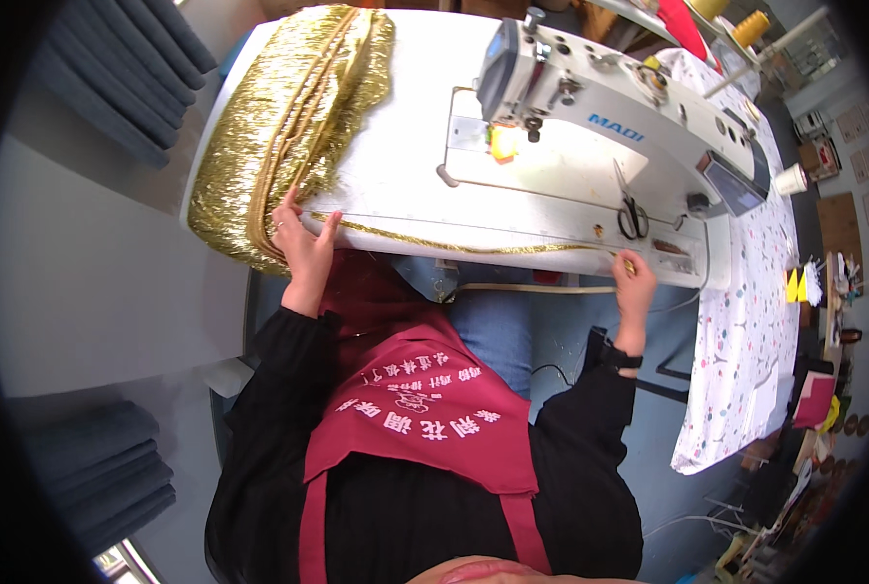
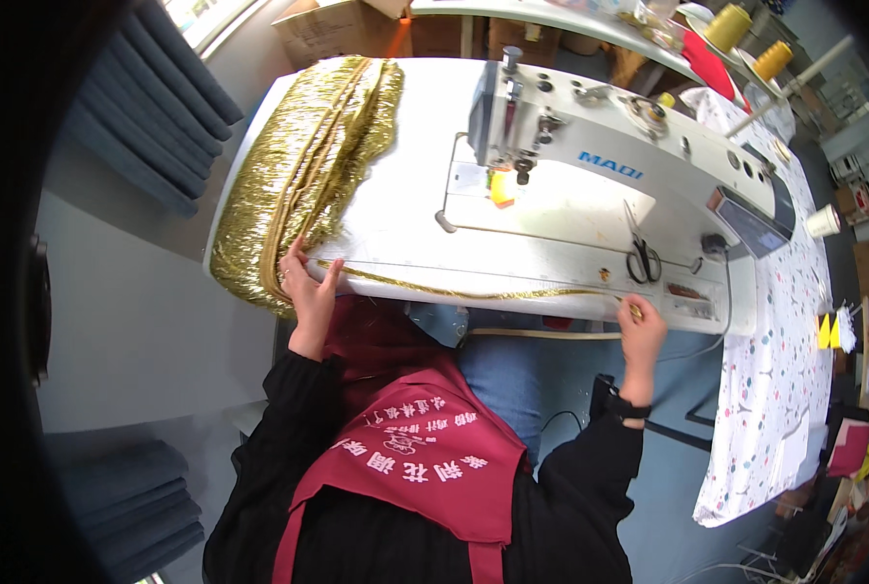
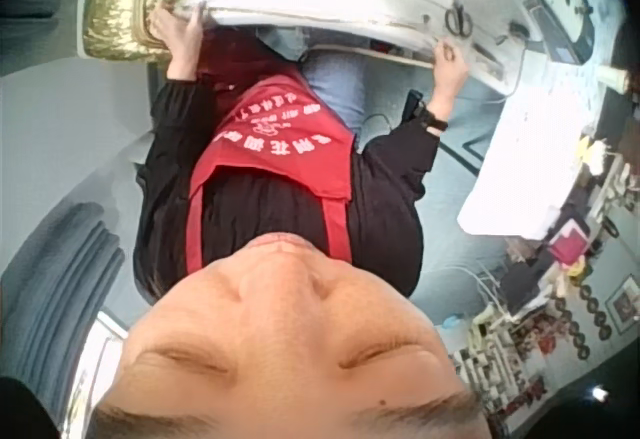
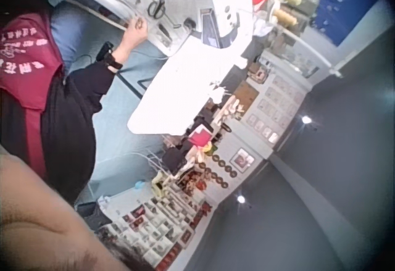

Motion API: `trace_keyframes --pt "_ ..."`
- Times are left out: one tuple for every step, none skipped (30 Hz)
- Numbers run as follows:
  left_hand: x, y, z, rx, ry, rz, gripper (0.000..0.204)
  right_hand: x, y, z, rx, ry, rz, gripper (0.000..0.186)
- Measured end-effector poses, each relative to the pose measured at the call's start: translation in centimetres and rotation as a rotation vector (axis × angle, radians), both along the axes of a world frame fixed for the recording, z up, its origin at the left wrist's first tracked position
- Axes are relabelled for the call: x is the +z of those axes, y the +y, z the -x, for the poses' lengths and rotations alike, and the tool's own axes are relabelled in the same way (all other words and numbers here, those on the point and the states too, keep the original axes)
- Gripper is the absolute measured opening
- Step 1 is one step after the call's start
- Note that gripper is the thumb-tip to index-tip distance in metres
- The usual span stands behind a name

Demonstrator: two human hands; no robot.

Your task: The person aligns a gold sequined fabric strip with a zipper on a sewing machine, sews the seam, and trims the excess zipper with scissors. The process is repeated for multiple sections of the fabric.

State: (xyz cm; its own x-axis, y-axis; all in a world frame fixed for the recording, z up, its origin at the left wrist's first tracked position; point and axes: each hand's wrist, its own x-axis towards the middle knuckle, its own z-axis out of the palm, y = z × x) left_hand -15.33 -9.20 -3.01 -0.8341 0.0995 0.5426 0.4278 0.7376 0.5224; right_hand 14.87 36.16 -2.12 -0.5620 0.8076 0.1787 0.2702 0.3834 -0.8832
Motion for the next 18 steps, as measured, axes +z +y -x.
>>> trace_keyframes --pt "0.4 -0.3 0.2 -0.023 0.019 -0.028 0.073 0.9 -0.2 -0.7 -0.021 0.043 0.009 0.018" --pt "1.0 -0.9 0.5 -0.052 0.024 -0.067 0.066 2.1 -0.5 -1.7 -0.011 0.115 -0.009 0.018" --pt "1.7 -1.9 1.2 -0.048 0.059 -0.099 0.057 3.7 -0.7 -3.2 -0.05 0.151 0.009 0.018" --pt "2.5 -2.8 2.3 -0.054 0.094 -0.147 0.048 5.4 -1.0 -4.5 -0.037 0.239 -0.017 0.019" --pt "3.3 -4.0 3.6 -0.006 0.092 -0.109 0.038 7.0 -1.3 -5.6 -0.028 0.49 0.005 0.017" --pt "4.1 -5.0 4.9 0.037 0.15 -0.003 0.035 9.7 -1.3 -7.7 0.174 0.602 -0.054 0.014" --pt "4.8 -5.8 6.2 0.048 0.131 0.066 0.036 12.0 -1.6 -9.3 0.125 0.76 -0.137 0.01" --pt "5.2 -6.5 7.2 0.048 0.128 0.131 0.038 14.3 -1.8 -10.8 0.039 0.886 -0.209 0.013" --pt "5.2 -6.8 7.6 0.037 0.062 0.175 0.038 16.7 -2.0 -12.4 0.027 1.065 -0.197 0.02" --pt "5.3 -7.1 8.0 0.027 -0.004 0.219 0.038 19.0 -2.4 -14.1 0.213 1.315 0.014 0.028" --pt "5.3 -7.3 8.4 0.016 -0.068 0.26 0.039 20.4 -2.6 -14.9 0.211 1.374 -0.002 0.033" --pt "5.3 -7.5 8.7 0.011 -0.102 0.261 0.038 21.2 -2.7 -15.3 0.245 1.44 -0.002 0.038" --pt "5.2 -7.7 8.8 0.004 -0.139 0.263 0.037 21.5 -2.7 -15.4 0.275 1.484 0.051 0.036" --pt "5.0 -7.7 8.9 -0.005 -0.175 0.262 0.037 21.5 -2.7 -15.3 0.188 1.471 0.028 0.037" --pt "4.9 -7.7 9.1 -0.006 -0.172 0.267 0.036 21.1 -2.7 -15.1 0.16 1.456 0.032 0.037" --pt "4.6 -7.9 9.1 -0.009 -0.17 0.273 0.035 20.5 -2.6 -14.8 0.174 1.446 0.045 0.038" --pt "4.5 -8.0 9.2 -0.01 -0.167 0.279 0.034 19.8 -2.4 -14.2 0.211 1.428 0.014 0.039" --pt "4.3 -8.0 9.4 -0.006 -0.152 0.311 0.033 19.0 -2.2 -13.7 0.21 1.402 -0.004 0.04"
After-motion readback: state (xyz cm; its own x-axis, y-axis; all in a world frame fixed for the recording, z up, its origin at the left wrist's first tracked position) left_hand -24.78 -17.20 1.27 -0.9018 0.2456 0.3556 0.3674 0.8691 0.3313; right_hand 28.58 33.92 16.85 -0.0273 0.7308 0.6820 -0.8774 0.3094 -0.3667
